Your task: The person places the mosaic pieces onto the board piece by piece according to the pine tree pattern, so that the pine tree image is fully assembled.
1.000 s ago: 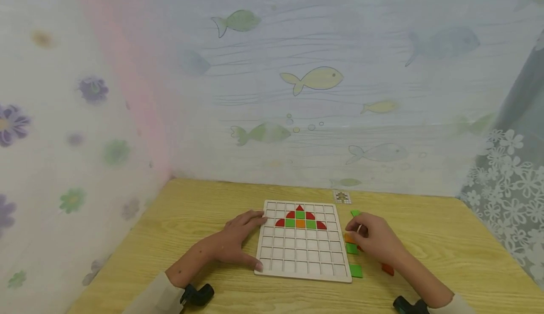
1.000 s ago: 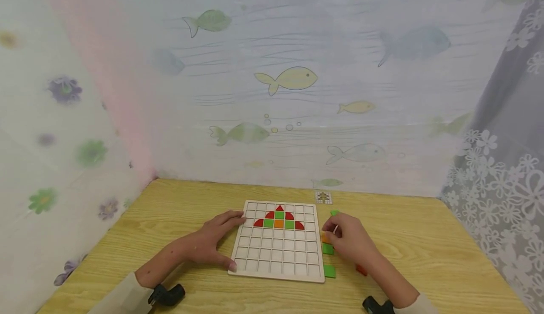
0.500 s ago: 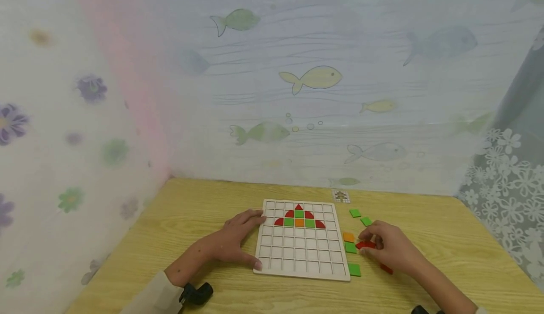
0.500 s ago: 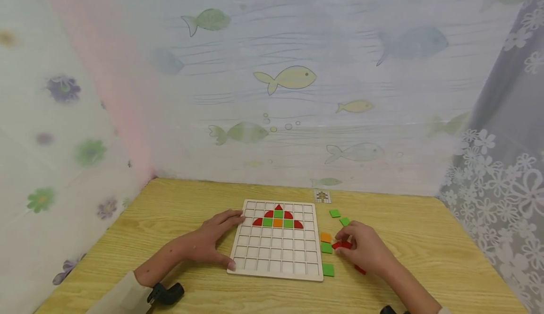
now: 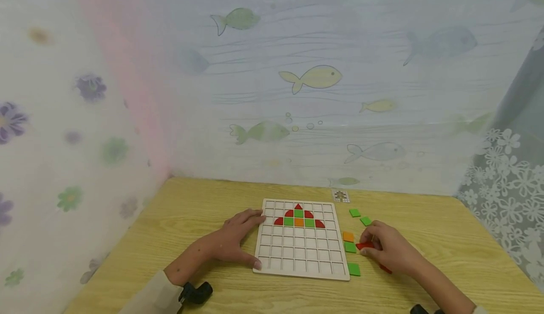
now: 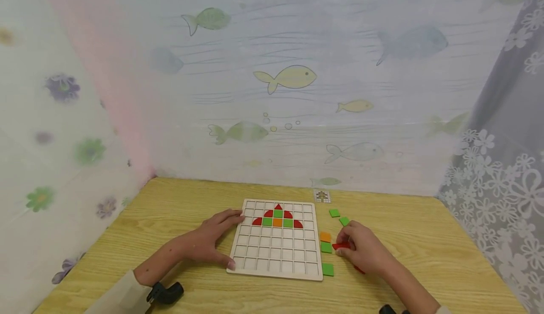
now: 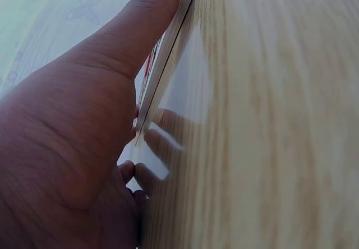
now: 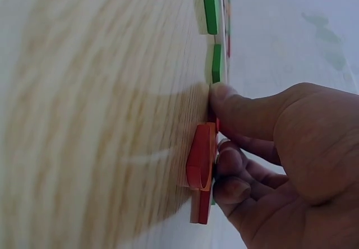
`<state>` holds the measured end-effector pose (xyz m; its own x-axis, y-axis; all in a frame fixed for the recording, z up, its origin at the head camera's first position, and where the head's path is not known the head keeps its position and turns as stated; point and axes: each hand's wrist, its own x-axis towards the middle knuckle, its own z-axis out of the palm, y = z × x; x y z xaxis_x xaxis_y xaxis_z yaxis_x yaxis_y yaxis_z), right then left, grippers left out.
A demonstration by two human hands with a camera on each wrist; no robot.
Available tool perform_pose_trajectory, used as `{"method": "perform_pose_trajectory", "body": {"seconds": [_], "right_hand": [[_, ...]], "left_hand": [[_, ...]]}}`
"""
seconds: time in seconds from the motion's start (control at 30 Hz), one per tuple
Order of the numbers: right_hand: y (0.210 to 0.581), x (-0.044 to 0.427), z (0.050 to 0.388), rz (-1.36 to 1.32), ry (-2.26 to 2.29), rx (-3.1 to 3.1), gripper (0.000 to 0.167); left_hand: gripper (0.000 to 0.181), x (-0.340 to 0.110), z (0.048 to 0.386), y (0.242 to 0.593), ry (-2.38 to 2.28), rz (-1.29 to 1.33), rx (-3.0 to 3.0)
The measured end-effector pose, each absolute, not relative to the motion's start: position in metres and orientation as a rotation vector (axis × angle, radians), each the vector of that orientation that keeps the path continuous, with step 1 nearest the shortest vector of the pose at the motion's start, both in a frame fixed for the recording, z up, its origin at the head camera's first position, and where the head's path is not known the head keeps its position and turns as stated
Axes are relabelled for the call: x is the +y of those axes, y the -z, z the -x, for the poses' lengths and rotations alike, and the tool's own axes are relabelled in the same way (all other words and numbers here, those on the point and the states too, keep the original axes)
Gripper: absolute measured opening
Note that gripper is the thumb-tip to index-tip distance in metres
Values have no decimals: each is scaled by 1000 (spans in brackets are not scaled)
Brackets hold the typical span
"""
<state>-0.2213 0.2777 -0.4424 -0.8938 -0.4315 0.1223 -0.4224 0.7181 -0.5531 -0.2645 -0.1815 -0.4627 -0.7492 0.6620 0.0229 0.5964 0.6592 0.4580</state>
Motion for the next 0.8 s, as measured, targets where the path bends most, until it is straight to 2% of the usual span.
{"method": "perform_pose_trajectory", "body": {"seconds": [0.47, 0.8], "right_hand": [[443, 278, 223, 768, 947, 2908, 17], [440, 280, 223, 842, 941, 2862, 11]], "left_hand": [[118, -182, 265, 462, -672, -1003, 2721], [118, -182, 264, 462, -674, -1005, 2721]]}}
